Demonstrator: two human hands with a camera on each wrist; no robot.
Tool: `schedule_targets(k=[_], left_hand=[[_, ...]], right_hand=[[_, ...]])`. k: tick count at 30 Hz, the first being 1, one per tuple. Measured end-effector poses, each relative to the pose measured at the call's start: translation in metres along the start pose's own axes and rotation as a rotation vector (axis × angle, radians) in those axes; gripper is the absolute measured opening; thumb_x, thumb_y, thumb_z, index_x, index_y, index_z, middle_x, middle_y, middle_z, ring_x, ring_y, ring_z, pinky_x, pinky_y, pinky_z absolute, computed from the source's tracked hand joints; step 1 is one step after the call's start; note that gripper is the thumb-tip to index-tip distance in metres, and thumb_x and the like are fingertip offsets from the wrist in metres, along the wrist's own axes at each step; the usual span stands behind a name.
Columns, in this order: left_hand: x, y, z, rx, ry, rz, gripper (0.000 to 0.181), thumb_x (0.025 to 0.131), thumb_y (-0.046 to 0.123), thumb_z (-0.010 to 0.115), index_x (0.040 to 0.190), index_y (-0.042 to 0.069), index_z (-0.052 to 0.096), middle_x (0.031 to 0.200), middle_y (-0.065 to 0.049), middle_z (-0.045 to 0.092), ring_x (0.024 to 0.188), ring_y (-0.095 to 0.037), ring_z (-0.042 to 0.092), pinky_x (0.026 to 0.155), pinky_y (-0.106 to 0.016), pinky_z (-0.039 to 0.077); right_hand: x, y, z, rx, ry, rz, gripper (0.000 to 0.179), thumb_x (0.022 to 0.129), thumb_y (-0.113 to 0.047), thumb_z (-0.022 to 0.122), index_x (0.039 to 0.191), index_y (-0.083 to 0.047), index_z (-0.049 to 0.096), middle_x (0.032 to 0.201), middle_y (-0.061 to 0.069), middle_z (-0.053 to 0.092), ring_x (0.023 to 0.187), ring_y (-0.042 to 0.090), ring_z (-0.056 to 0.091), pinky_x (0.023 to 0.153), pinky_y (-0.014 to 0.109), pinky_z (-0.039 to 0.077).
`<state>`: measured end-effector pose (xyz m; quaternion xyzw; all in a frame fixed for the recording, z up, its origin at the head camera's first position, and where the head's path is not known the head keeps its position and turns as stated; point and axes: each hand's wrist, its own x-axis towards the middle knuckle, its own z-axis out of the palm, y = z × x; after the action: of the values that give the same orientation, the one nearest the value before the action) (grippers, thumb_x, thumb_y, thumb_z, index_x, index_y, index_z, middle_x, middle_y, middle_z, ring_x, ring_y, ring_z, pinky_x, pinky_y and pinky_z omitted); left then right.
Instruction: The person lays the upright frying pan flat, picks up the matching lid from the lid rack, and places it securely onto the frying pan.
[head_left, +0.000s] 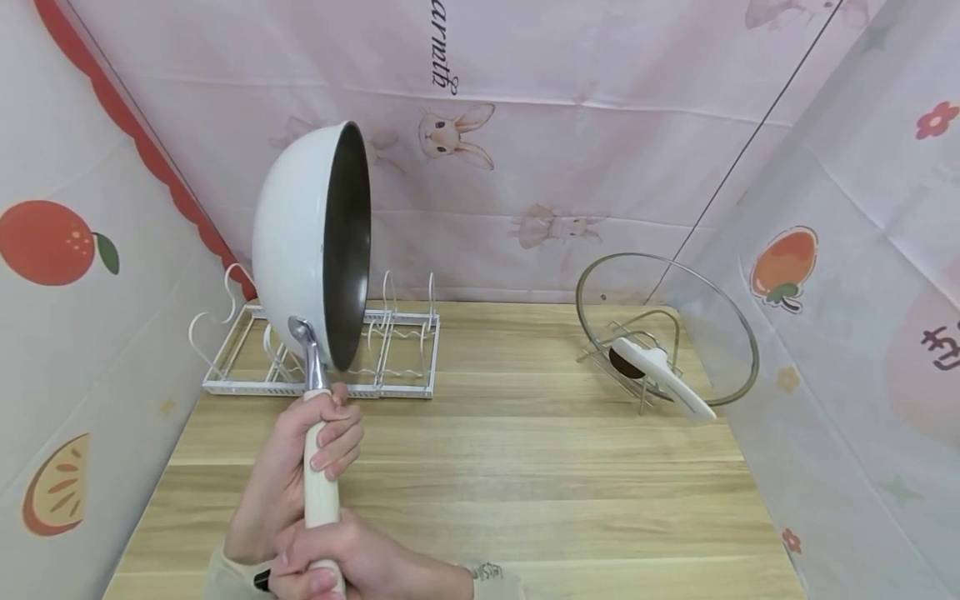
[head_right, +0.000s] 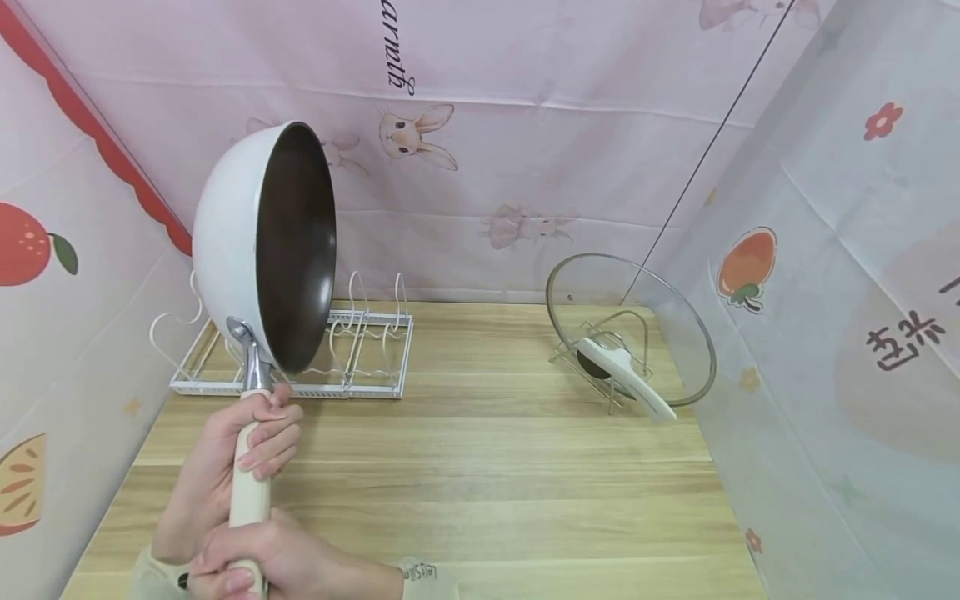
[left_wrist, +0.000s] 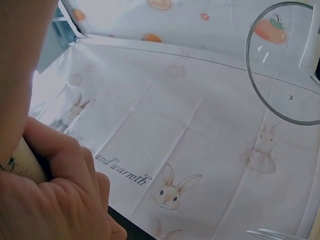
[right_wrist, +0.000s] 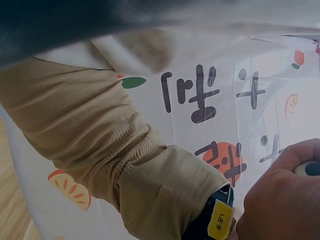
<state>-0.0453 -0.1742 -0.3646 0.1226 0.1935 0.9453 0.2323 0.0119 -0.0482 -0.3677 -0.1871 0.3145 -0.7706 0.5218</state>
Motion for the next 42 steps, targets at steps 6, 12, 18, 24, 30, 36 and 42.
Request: schedule_targets(k=[6, 12, 18, 24, 30, 36, 42], left_hand=[[0.000, 0.000, 0.007, 0.014, 0.002, 0.024, 0.035, 0.095, -0.009, 0.016, 0.097, 0.005, 0.049, 0.067, 0.000, 0.029, 0.052, -0.011, 0.023, 0.043, -0.020, 0.046], [0.000, -0.001, 0.012, 0.023, -0.013, 0.025, 0.037, 0.094, -0.010, 0.016, 0.097, 0.004, 0.050, 0.067, 0.000, 0.023, 0.051, -0.011, 0.021, 0.043, -0.020, 0.047], [-0.001, -0.002, 0.014, 0.028, -0.013, 0.026, 0.036, 0.094, -0.010, 0.017, 0.097, 0.005, 0.049, 0.068, 0.000, 0.022, 0.051, -0.011, 0.021, 0.044, -0.020, 0.048], [-0.001, -0.002, 0.016, 0.018, -0.017, 0.024, 0.035, 0.094, -0.010, 0.017, 0.097, 0.005, 0.049, 0.068, 0.000, 0.022, 0.051, -0.011, 0.020, 0.043, -0.020, 0.047], [0.000, -0.003, 0.017, -0.024, -0.034, 0.012, 0.034, 0.094, -0.008, 0.018, 0.097, 0.004, 0.049, 0.066, 0.000, 0.019, 0.049, -0.011, 0.020, 0.042, -0.020, 0.046], [0.003, -0.005, 0.018, -0.088, -0.096, 0.000, 0.033, 0.094, -0.007, 0.019, 0.100, 0.001, 0.050, 0.066, 0.000, 0.019, 0.049, -0.011, 0.020, 0.044, -0.021, 0.045], [0.006, -0.007, 0.019, -0.090, -0.114, -0.001, 0.032, 0.096, -0.006, 0.019, 0.099, 0.001, 0.050, 0.065, 0.001, 0.019, 0.048, -0.010, 0.020, 0.043, -0.021, 0.045]], right_hand=[[-0.001, 0.004, -0.001, -0.037, 0.009, -0.048, 0.028, 0.081, 0.002, 0.034, 0.058, -0.015, 0.031, 0.047, -0.011, 0.029, 0.043, 0.001, 0.025, 0.040, 0.017, 0.015], [-0.003, 0.005, 0.000, -0.059, 0.005, -0.073, 0.025, 0.080, 0.003, 0.034, 0.059, -0.011, 0.033, 0.047, -0.012, 0.030, 0.044, 0.001, 0.028, 0.042, 0.017, 0.017], [-0.005, 0.004, 0.002, -0.049, 0.026, -0.076, 0.026, 0.080, 0.003, 0.035, 0.060, -0.013, 0.034, 0.049, -0.012, 0.030, 0.045, 0.001, 0.027, 0.043, 0.016, 0.015], [-0.007, 0.003, 0.005, -0.063, 0.079, -0.075, 0.023, 0.083, 0.003, 0.039, 0.064, -0.009, 0.035, 0.053, -0.012, 0.034, 0.047, 0.000, 0.031, 0.045, 0.013, 0.020], [-0.011, -0.001, 0.010, -0.102, 0.159, -0.049, 0.023, 0.087, 0.000, 0.046, 0.066, -0.008, 0.037, 0.054, -0.014, 0.039, 0.049, -0.002, 0.035, 0.047, 0.009, 0.026], [-0.016, -0.004, 0.015, -0.132, 0.207, -0.031, 0.023, 0.085, -0.003, 0.050, 0.066, -0.007, 0.038, 0.055, -0.014, 0.038, 0.049, -0.002, 0.034, 0.047, 0.010, 0.027], [-0.018, -0.005, 0.014, -0.140, 0.204, -0.044, 0.023, 0.085, -0.004, 0.050, 0.067, -0.006, 0.036, 0.055, -0.013, 0.037, 0.048, -0.001, 0.033, 0.045, 0.011, 0.025]])
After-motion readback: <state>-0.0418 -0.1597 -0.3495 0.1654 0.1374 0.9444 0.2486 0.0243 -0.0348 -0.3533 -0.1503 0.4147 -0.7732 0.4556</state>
